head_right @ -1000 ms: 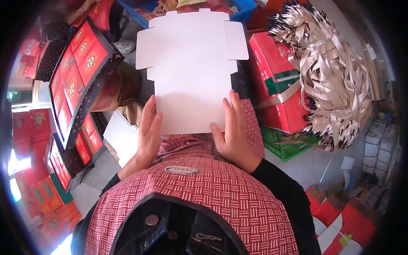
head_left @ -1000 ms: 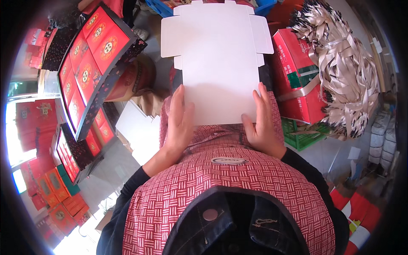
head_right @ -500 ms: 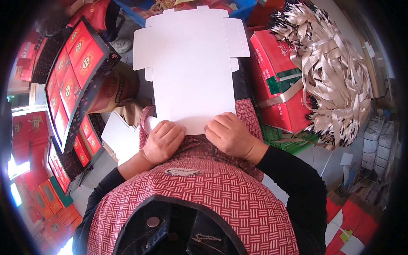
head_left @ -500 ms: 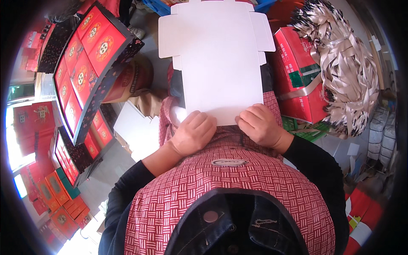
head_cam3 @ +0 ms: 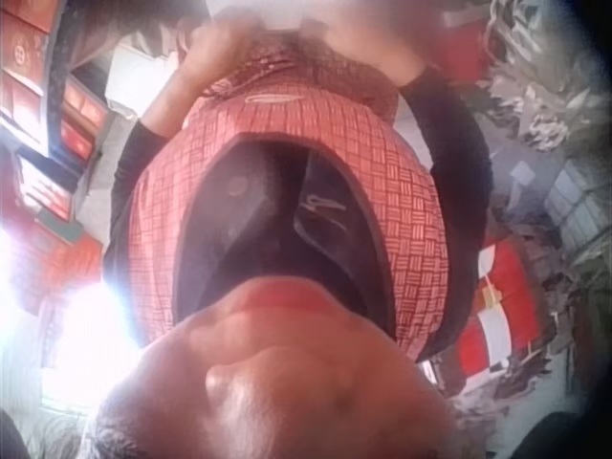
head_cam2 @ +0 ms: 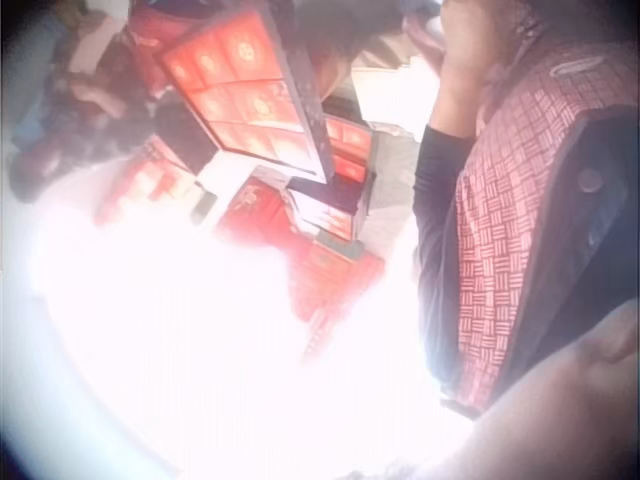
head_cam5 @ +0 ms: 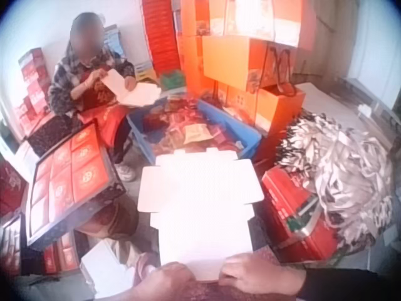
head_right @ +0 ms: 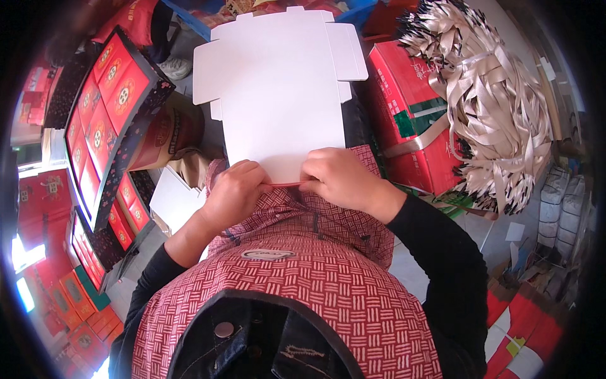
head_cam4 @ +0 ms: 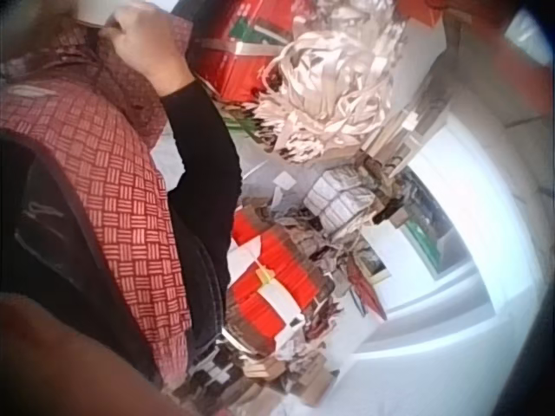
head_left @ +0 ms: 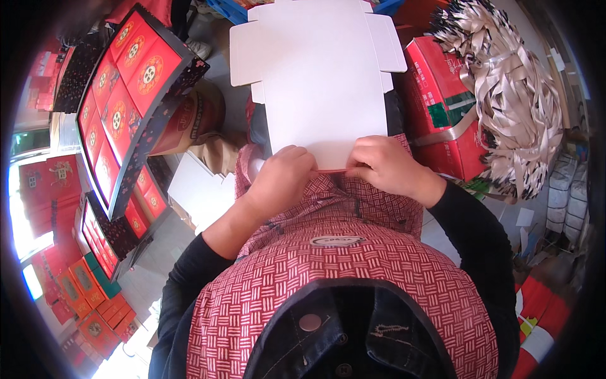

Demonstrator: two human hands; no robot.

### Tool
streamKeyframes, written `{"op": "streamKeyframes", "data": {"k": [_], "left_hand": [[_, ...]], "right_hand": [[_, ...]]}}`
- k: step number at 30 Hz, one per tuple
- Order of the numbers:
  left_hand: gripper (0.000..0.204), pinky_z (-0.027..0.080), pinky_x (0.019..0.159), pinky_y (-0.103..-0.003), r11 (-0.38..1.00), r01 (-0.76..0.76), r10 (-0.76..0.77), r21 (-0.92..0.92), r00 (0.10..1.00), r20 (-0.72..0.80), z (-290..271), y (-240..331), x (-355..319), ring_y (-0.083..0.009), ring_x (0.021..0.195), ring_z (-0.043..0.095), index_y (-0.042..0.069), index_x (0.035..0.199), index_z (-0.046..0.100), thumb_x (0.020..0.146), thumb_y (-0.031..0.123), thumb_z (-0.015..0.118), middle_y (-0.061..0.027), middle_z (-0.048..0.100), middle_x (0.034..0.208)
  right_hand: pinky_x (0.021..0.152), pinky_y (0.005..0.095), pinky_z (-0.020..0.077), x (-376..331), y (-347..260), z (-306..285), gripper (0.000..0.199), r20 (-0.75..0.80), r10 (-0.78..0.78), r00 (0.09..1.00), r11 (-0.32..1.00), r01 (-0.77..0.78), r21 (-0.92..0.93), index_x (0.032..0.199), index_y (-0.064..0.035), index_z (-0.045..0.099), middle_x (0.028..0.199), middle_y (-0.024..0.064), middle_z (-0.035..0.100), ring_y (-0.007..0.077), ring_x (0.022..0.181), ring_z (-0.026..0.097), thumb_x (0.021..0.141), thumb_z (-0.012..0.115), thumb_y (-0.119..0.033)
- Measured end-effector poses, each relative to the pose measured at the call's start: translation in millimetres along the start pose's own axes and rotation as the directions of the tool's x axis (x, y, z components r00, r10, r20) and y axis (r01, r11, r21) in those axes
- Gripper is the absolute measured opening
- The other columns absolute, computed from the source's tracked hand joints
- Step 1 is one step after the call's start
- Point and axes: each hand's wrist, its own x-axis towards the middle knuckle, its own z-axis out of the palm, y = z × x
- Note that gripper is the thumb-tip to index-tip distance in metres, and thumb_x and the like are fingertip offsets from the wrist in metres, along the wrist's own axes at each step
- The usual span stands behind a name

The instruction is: The person folds red paper around white cardboard inserts to form small boxes, then places the finished boxes into a larger black tray. The person repeats this process multiple times, handling the paper and cardboard by hand.

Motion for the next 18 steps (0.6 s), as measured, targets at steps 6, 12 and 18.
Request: {"op": "streamKeyframes", "data": {"k": [6, 12, 18], "left_hand": [[0.026, 0.048, 0.075, -0.037, 0.948, -0.139, 0.188, 0.288, 0.97, -0.153, 16.7, -2.5, -39.3, -0.0293, 0.084, 0.056, -0.003, 0.095, 0.059, 0.07, 0.005, 0.057, -0.014, 0.055, 0.092], [0.026, 0.048, 0.075, -0.037, 0.957, -0.083, 0.149, 0.276, 0.962, -0.228, 15.4, -7.6, -50.1, -0.0282, 0.085, 0.056, -0.002, 0.097, 0.061, 0.071, 0.004, 0.063, -0.0123, 0.056, 0.093], [0.011, 0.045, 0.067, -0.039, 0.969, 0.249, -0.24, 0.002, 0.937, -0.253, 6.0, 3.2, -27.9, -0.0318, 0.074, 0.055, 0.001, 0.076, 0.059, 0.072, -0.001, 0.069, -0.0125, 0.058, 0.076]], "right_hand": [[0.066, 0.0349, 0.0468, -33.9, 3.4, 7.9, 0.012, -0.238, -0.27, 0.933, 0.927, 0.186, -0.325, 0.085, -0.0031, 0.062, 0.085, 0.0059, 0.058, 0.023, 0.078, 0.058, 0.075, 0.063, -0.01], [0.068, 0.0336, 0.0466, -45.1, 9.9, 0.6, 0.018, -0.322, -0.202, 0.925, 0.954, 0.111, -0.278, 0.086, -0.0015, 0.064, 0.085, 0.0071, 0.058, 0.0247, 0.079, 0.057, 0.07, 0.073, -0.004], [0.066, 0.037, 0.0431, -30.7, 10.7, -8.4, 0.012, -0.239, 0.128, 0.963, 0.983, -0.156, -0.1, 0.08, -0.0064, 0.063, 0.079, 0.0047, 0.058, 0.0254, 0.075, 0.054, 0.073, 0.073, -0.008]]}}
